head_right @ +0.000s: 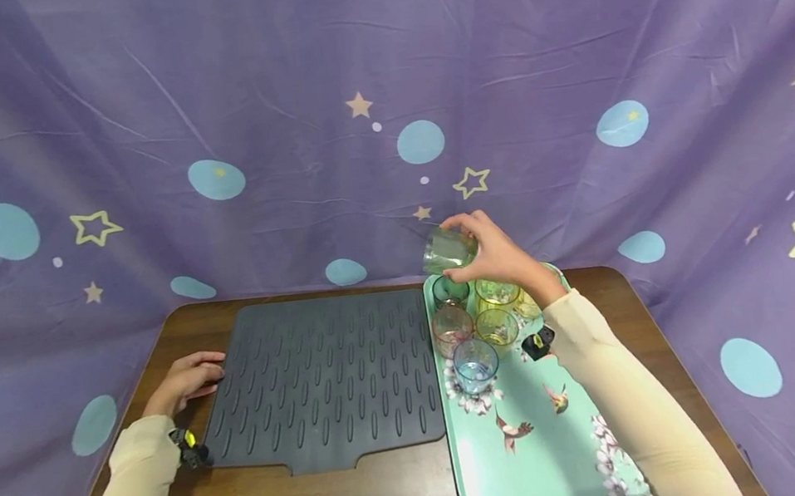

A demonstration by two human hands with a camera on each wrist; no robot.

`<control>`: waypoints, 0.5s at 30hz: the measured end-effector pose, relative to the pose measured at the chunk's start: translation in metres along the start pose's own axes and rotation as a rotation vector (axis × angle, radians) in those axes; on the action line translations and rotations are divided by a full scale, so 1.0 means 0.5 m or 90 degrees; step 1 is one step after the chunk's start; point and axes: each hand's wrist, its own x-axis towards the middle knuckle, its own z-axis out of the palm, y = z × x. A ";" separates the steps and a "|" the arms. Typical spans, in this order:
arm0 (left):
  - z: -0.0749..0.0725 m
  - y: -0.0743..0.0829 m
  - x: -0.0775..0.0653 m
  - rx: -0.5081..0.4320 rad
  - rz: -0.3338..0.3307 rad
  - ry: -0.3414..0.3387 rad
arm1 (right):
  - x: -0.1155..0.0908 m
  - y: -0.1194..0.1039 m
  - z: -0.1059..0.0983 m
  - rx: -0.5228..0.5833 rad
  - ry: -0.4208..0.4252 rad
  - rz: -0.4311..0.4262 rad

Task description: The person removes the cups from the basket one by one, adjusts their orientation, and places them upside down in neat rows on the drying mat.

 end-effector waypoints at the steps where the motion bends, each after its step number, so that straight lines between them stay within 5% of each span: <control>1: 0.000 0.001 -0.001 0.000 -0.001 0.002 | 0.010 -0.009 0.002 -0.012 -0.020 -0.002; 15: 0.005 0.012 -0.007 -0.010 -0.019 0.033 | 0.141 -0.095 0.098 -0.257 -0.227 0.011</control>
